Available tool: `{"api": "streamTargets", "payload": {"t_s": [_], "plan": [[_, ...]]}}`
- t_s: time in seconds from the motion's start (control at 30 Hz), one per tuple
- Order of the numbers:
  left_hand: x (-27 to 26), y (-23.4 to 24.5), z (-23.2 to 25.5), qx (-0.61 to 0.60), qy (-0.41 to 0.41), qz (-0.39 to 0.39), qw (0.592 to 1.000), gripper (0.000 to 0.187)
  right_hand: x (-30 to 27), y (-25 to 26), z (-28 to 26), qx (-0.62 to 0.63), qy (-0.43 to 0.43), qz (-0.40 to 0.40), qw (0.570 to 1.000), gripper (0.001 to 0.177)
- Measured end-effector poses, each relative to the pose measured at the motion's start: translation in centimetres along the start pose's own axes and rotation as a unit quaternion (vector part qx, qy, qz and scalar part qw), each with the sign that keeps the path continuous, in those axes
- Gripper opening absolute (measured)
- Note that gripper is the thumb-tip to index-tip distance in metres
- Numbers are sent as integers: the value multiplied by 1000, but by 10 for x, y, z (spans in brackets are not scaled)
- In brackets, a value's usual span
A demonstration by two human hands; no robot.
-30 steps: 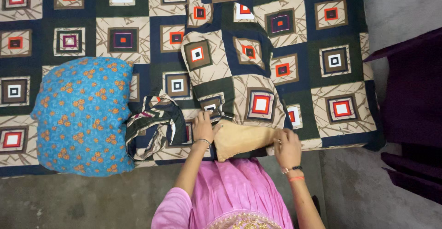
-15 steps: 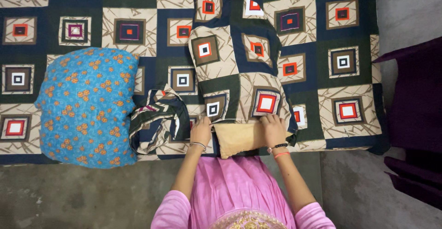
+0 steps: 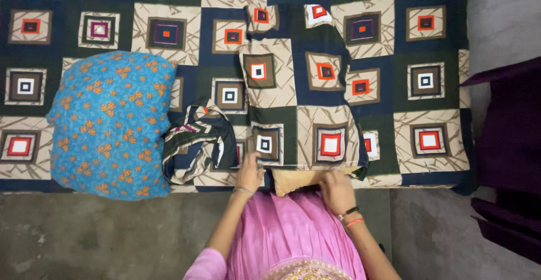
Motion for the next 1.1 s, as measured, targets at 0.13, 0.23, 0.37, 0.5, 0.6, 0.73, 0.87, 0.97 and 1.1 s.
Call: {"api": "streamTargets", "payload": {"t_s": [0.13, 0.23, 0.37, 0.5, 0.6, 0.73, 0.87, 0.97, 1.1], "plan": [[15, -22, -49, -14, 14, 109, 994, 106, -7, -44, -71, 49, 257, -123, 957, 33], [36, -73, -81, 76, 75, 7, 994, 83, -7, -72, -105, -101, 413, -91, 900, 45], [39, -107, -94, 31, 166, -116, 979, 38, 21, -86, -107, -163, 372, -53, 912, 55], [11, -102, -69, 85, 106, -105, 985, 31, 32, -87, -96, -195, 326, 3, 925, 60], [-2, -63, -14, 126, 25, -119, 985, 26, 50, -78, -73, -206, 271, 27, 940, 60], [-53, 39, 90, -64, -102, -21, 992, 15, 101, -38, -37, -189, 76, 55, 978, 34], [-91, 99, 137, -95, -153, -19, 984, 10, 90, 34, -59, -113, 138, 267, 947, 36], [-94, 80, 112, 21, -107, -64, 992, 12, 82, -11, -66, -154, 60, -47, 985, 25], [-96, 36, 54, 138, -133, -60, 980, 14, 20, -15, -114, 22, 273, -12, 962, 47]]}}
Point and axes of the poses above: each hand's wrist, its own x-axis towards the middle knuckle, its own y-axis out of the back of the hand, z = x × y, the point moved 8 cm from there along x, towards the middle knuckle, and after that the axes turned 5 degrees about x, right-handed, at the moved point
